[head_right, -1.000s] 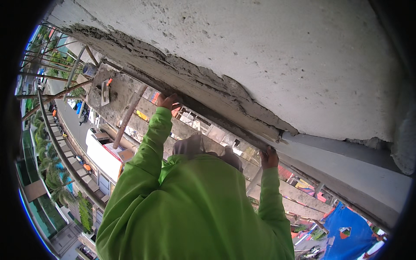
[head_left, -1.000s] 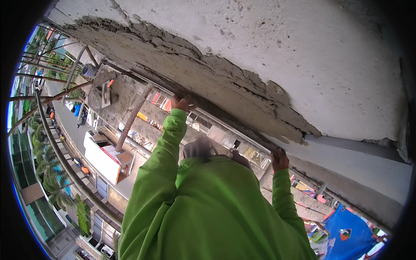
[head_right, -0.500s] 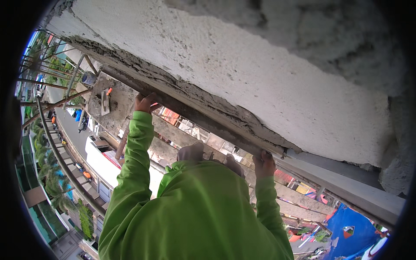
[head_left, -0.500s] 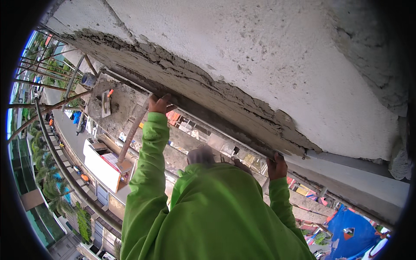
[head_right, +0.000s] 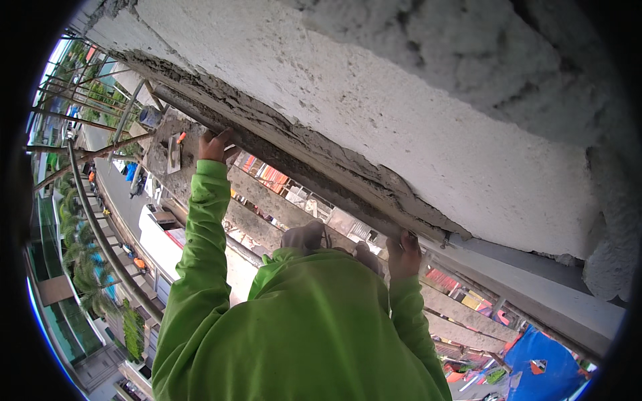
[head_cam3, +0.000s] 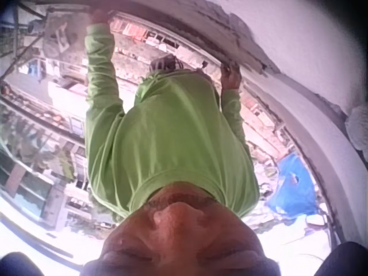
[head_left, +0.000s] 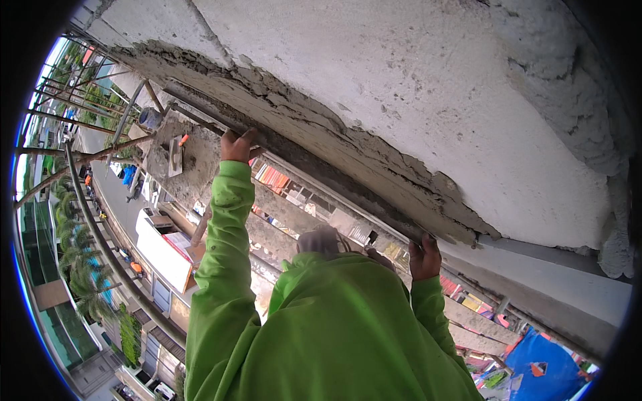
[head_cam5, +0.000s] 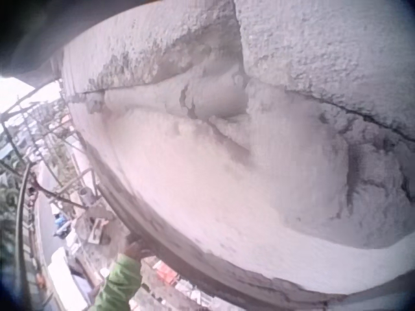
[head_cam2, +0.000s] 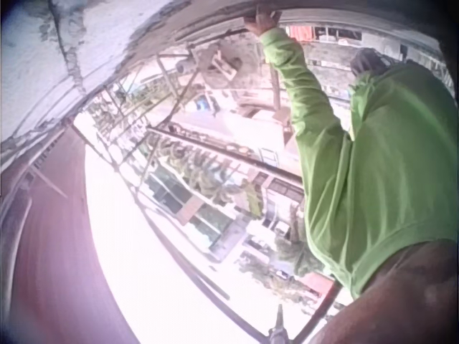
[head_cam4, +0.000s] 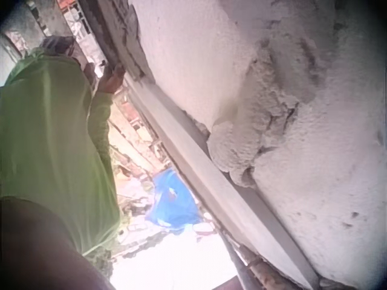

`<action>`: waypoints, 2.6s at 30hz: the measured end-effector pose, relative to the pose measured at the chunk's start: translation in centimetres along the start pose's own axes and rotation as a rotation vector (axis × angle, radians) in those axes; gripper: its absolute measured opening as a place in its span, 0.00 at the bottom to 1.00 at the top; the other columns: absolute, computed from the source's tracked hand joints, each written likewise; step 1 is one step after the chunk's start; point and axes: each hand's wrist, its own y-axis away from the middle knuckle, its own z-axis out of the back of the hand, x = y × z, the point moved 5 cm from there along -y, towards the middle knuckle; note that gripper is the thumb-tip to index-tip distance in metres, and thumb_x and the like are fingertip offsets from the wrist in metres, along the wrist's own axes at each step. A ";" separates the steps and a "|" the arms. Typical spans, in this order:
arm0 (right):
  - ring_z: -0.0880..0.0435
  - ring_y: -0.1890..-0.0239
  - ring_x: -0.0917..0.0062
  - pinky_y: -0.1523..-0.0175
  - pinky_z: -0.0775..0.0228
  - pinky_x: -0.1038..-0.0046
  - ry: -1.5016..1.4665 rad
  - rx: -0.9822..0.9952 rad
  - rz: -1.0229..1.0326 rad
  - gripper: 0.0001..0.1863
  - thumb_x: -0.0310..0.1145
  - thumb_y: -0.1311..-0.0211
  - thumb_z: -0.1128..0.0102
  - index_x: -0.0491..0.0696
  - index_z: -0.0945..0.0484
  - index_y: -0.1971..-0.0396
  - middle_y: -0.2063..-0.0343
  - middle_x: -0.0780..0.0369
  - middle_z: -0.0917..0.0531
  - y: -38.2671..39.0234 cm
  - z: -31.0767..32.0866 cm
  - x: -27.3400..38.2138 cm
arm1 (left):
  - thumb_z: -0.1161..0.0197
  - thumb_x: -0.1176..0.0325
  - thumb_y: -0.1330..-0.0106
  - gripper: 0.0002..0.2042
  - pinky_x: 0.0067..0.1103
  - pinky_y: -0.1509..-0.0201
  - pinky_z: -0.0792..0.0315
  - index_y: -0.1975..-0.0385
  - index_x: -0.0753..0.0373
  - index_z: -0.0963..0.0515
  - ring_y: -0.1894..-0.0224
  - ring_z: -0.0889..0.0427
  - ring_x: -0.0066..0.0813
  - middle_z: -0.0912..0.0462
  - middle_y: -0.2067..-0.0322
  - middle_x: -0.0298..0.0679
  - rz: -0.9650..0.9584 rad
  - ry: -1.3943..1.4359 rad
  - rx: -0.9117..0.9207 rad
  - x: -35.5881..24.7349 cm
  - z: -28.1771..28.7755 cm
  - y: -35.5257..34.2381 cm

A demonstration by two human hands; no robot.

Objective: The person applies and smooths wet cement onto a concrete wall using a long metal straightedge. They repeatedly scrape the tool against the surface to level the material and remove excess, working on a section of the wall from a high vantage point on scaffolding.

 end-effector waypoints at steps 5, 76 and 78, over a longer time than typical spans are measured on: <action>0.26 0.65 0.78 0.62 0.29 0.73 -0.102 0.038 -0.126 0.08 0.27 0.49 0.49 0.49 0.31 0.66 0.69 0.66 0.25 -2.4 2.5 -9.4 | 0.46 0.76 0.49 0.12 0.26 0.78 0.24 0.65 0.70 0.35 0.74 0.24 0.33 0.27 0.71 0.44 -0.047 0.090 0.075 3.1 -0.9 0.0; 0.27 0.65 0.70 0.63 0.30 0.69 -0.503 0.014 -0.513 0.13 0.24 0.49 0.55 0.45 0.33 0.60 0.63 0.59 0.28 -5.2 1.9 -13.5 | 0.45 0.75 0.51 0.13 0.26 0.77 0.23 0.65 0.65 0.36 0.72 0.24 0.31 0.27 0.70 0.41 -0.054 -0.064 -0.083 5.8 -1.0 -1.1; 0.27 0.67 0.68 0.63 0.29 0.66 -0.518 -0.013 -0.503 0.12 0.21 0.49 0.57 0.42 0.34 0.62 0.66 0.57 0.28 -5.2 3.3 -13.2 | 0.45 0.75 0.51 0.13 0.26 0.77 0.23 0.65 0.65 0.36 0.72 0.24 0.30 0.27 0.70 0.41 -0.064 -0.013 -0.066 5.6 -1.6 -0.3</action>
